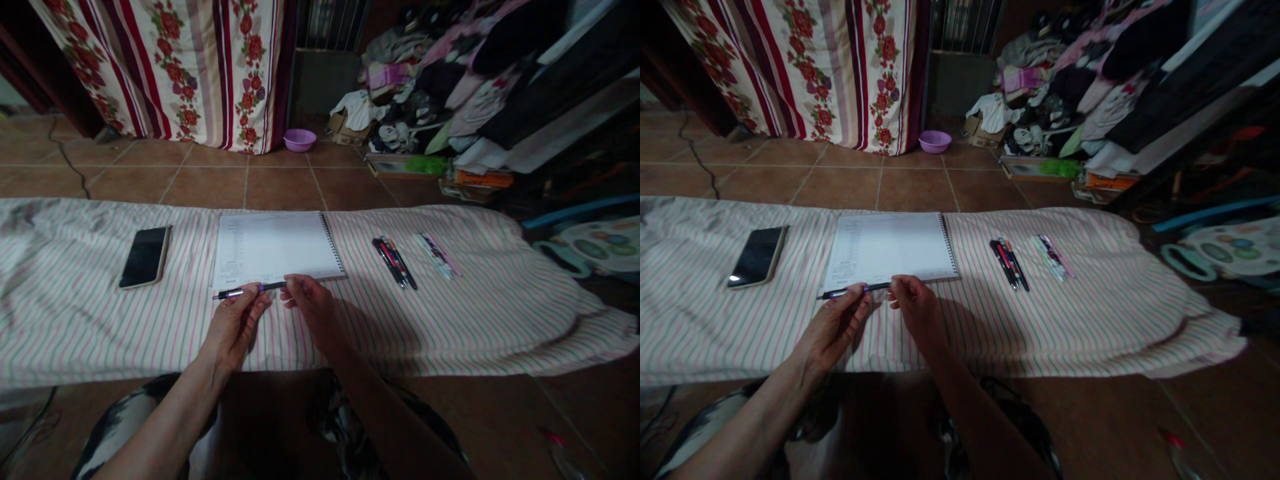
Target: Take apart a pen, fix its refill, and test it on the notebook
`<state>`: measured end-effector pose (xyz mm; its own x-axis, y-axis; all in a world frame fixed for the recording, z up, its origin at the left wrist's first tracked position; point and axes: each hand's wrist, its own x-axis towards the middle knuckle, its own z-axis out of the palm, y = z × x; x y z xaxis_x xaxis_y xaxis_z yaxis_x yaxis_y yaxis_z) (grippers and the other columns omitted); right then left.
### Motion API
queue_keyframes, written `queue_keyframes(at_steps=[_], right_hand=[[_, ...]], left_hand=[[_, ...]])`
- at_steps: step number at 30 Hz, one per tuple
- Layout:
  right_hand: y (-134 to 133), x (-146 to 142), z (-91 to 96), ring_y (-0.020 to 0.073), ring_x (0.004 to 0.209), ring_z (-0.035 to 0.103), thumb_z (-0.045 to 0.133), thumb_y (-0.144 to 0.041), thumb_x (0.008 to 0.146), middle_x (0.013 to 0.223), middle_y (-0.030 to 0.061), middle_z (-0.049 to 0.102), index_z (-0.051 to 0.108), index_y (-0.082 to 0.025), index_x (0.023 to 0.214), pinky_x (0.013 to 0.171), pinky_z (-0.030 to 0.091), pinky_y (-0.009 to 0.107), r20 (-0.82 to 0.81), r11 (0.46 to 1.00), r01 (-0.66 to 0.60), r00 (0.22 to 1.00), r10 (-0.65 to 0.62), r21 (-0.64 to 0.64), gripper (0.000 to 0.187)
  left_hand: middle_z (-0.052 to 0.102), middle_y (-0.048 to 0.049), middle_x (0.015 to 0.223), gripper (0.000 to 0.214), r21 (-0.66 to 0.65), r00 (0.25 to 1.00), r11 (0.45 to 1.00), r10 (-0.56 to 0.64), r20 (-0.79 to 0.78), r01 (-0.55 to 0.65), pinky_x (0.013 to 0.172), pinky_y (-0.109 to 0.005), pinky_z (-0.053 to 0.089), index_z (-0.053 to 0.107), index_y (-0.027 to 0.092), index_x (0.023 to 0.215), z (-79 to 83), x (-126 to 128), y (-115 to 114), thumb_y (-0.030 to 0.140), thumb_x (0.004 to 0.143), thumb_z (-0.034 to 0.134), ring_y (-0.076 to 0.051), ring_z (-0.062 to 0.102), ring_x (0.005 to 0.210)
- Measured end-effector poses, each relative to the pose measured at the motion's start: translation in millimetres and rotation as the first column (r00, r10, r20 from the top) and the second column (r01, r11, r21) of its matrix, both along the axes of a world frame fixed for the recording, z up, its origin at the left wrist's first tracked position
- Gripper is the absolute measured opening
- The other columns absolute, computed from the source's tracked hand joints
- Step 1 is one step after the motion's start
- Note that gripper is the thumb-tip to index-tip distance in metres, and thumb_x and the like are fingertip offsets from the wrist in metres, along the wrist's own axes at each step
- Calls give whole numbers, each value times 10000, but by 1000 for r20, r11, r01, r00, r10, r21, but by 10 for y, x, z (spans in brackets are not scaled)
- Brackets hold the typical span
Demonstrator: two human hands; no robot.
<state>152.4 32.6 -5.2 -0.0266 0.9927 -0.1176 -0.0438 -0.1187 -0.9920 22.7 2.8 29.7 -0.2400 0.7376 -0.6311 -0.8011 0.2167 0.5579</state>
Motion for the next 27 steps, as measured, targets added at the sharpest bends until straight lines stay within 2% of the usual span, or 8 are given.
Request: queue_keyframes(at_steps=[4,11,19,27], right_hand=[[-9,-6,5,166,640,683,676,-430,713,681,8,702,660,-179,942,561,552,273,-57,1000,14,998,-14,-2,340],[17,-14,-58,143,621,670,674,-331,699,651,-10,688,680,-191,829,546,541,244,-76,1000,24,997,-24,9,191],[18,5,-61,117,566,619,664,-362,708,629,-13,665,668,-197,773,530,500,227,-44,1000,-5,999,5,1,177],[-4,12,-8,98,531,560,625,-403,736,604,-16,611,617,-188,701,524,458,218,15,999,-42,999,42,1,218]], left_hand=[[674,-66,651,219,-31,999,999,26,24,-25,560,-143,569,648,54,723,4,2,-2,-32,853,494,-91,648,538],[666,-40,645,224,-39,1000,999,16,-3,-16,564,-136,566,643,67,724,32,19,7,-28,858,490,-78,638,530],[660,-48,608,209,42,998,998,-34,-54,36,546,-156,571,649,43,712,-8,-30,-6,-39,843,509,-95,644,515],[662,-45,609,205,58,993,996,-68,-92,74,550,-157,569,656,49,710,-45,-43,-9,-28,842,519,-96,646,522]])
